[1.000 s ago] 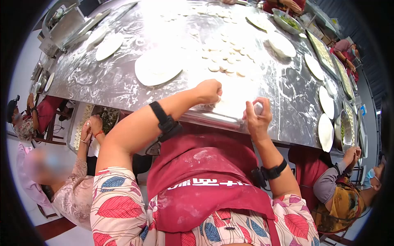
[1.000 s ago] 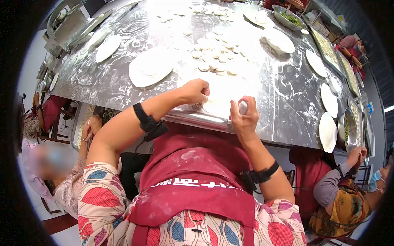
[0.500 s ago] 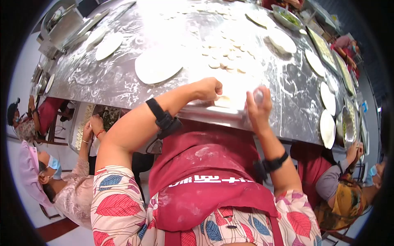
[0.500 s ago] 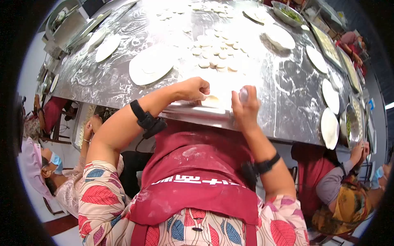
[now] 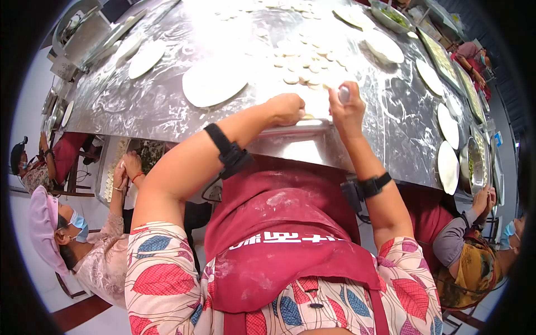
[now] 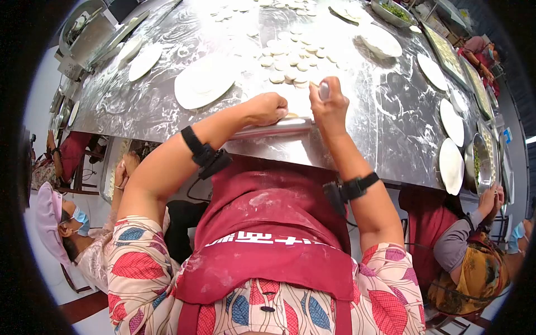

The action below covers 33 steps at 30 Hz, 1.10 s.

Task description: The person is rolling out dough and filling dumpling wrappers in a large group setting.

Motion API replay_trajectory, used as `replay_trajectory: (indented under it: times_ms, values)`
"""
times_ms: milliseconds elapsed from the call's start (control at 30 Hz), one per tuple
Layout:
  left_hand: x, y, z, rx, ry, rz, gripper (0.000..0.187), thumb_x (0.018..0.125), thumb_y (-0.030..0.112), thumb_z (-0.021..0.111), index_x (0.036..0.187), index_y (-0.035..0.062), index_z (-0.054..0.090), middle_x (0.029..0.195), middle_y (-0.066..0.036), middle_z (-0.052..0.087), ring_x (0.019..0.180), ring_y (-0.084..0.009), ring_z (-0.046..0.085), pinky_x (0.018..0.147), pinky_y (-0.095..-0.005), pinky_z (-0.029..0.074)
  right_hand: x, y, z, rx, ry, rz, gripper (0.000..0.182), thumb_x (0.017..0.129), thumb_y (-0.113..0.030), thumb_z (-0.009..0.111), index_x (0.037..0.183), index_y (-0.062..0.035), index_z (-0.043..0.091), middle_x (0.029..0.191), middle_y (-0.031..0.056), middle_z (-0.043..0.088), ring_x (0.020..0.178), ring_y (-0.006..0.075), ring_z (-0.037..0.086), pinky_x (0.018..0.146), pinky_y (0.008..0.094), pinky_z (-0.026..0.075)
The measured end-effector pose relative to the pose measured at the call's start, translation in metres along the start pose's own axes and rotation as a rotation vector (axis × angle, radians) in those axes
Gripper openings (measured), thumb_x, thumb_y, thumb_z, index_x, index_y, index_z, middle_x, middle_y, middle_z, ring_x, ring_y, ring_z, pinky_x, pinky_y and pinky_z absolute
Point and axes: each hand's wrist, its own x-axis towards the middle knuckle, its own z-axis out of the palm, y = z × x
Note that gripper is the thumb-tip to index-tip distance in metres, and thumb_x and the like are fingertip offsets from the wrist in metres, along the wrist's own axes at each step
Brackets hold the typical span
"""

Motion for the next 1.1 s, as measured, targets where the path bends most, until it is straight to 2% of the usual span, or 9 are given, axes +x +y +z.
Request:
replay_trajectory:
  times_ms: [67, 167, 267, 433, 467, 667, 833, 1033, 1100]
  values:
    - [-0.001, 0.001, 0.003, -0.059, 0.056, 0.024, 0.023, 0.078, 0.020, 0.060, 0.088, 0.0000, 0.064, 0.078, -0.018, 0.064, 0.074, -0.0269, 0.061, 0.070, -0.0378, 0.047, 0.009, -0.014, 0.002, 0.075, -0.046, 0.079, 0.020, 0.081, -0.008, 0.064, 0.091, -0.0056, 0.048, 0.061, 0.0090, 0.058, 0.049, 0.0174, 0.059, 0.042, 0.0295, 0.045]
    - [-0.008, -0.009, 0.004, -0.029, 0.024, 0.100, 0.018, 0.076, 0.015, 0.060, 0.086, -0.0002, 0.064, 0.076, -0.015, 0.064, 0.071, -0.0232, 0.059, 0.068, -0.0350, 0.047, -0.033, -0.019, -0.024, 0.143, -0.040, 0.060, 0.020, 0.079, -0.002, 0.063, 0.090, -0.0048, 0.047, 0.057, 0.0068, 0.056, 0.048, 0.0146, 0.058, 0.043, 0.0271, 0.044]
    - [-0.013, -0.009, 0.003, -0.156, -0.061, -0.012, 0.016, 0.075, 0.012, 0.059, 0.084, -0.0007, 0.062, 0.072, -0.012, 0.062, 0.068, -0.0193, 0.057, 0.065, -0.0337, 0.045, -0.043, -0.020, -0.026, 0.149, -0.008, 0.066, 0.020, 0.078, 0.001, 0.063, 0.089, -0.0047, 0.047, 0.056, 0.0056, 0.055, 0.047, 0.0125, 0.057, 0.043, 0.0267, 0.043]
    - [0.004, 0.002, 0.003, 0.074, 0.069, 0.002, 0.022, 0.079, 0.018, 0.060, 0.087, -0.0014, 0.064, 0.075, -0.017, 0.064, 0.071, -0.0251, 0.059, 0.068, -0.0370, 0.046, 0.008, 0.000, 0.005, -0.049, 0.023, -0.024, 0.019, 0.079, -0.005, 0.063, 0.090, -0.0046, 0.047, 0.059, 0.0108, 0.055, 0.050, 0.0227, 0.059, 0.047, 0.0339, 0.045]
    - [0.003, 0.005, 0.003, -0.010, 0.039, -0.024, 0.024, 0.079, 0.020, 0.061, 0.088, -0.0015, 0.065, 0.078, -0.019, 0.064, 0.074, -0.0280, 0.061, 0.070, -0.0387, 0.046, 0.012, 0.000, 0.008, -0.063, 0.015, -0.039, 0.020, 0.079, -0.006, 0.064, 0.090, -0.0046, 0.047, 0.060, 0.0117, 0.055, 0.051, 0.0245, 0.060, 0.048, 0.0348, 0.045]
    - [-0.017, 0.007, -0.001, -0.046, -0.059, -0.021, 0.030, 0.084, 0.029, 0.060, 0.086, -0.0014, 0.063, 0.074, -0.020, 0.062, 0.071, -0.0292, 0.059, 0.068, -0.0376, 0.046, -0.049, -0.030, -0.033, 0.105, -0.030, 0.123, 0.022, 0.077, -0.006, 0.066, 0.089, -0.0049, 0.046, 0.063, 0.0159, 0.056, 0.055, 0.0328, 0.059, 0.052, 0.0375, 0.046]
    - [-0.004, 0.005, 0.002, 0.036, 0.003, 0.026, 0.031, 0.083, 0.028, 0.061, 0.090, -0.0019, 0.064, 0.081, -0.020, 0.064, 0.076, -0.0285, 0.061, 0.071, -0.0379, 0.047, 0.013, -0.001, 0.008, -0.039, 0.022, -0.058, 0.024, 0.077, -0.006, 0.066, 0.090, -0.0051, 0.046, 0.064, 0.0163, 0.056, 0.056, 0.0343, 0.059, 0.051, 0.0377, 0.046]
    - [-0.005, 0.006, 0.001, -0.067, -0.071, 0.016, 0.019, 0.076, 0.010, 0.058, 0.089, -0.0022, 0.062, 0.079, -0.017, 0.064, 0.076, -0.0255, 0.060, 0.070, -0.0370, 0.046, -0.046, -0.027, -0.033, 0.096, -0.059, 0.049, 0.021, 0.081, -0.007, 0.064, 0.090, -0.0044, 0.045, 0.059, 0.0092, 0.056, 0.050, 0.0174, 0.061, 0.047, 0.0327, 0.047]
    - [-0.009, 0.007, 0.000, -0.103, -0.115, -0.032, 0.020, 0.075, 0.008, 0.056, 0.091, -0.0019, 0.061, 0.078, -0.016, 0.063, 0.076, -0.0255, 0.060, 0.070, -0.0368, 0.045, -0.046, -0.024, -0.030, 0.099, -0.038, 0.054, 0.021, 0.080, -0.007, 0.065, 0.089, -0.0044, 0.046, 0.059, 0.0115, 0.056, 0.051, 0.0237, 0.060, 0.048, 0.0349, 0.047]
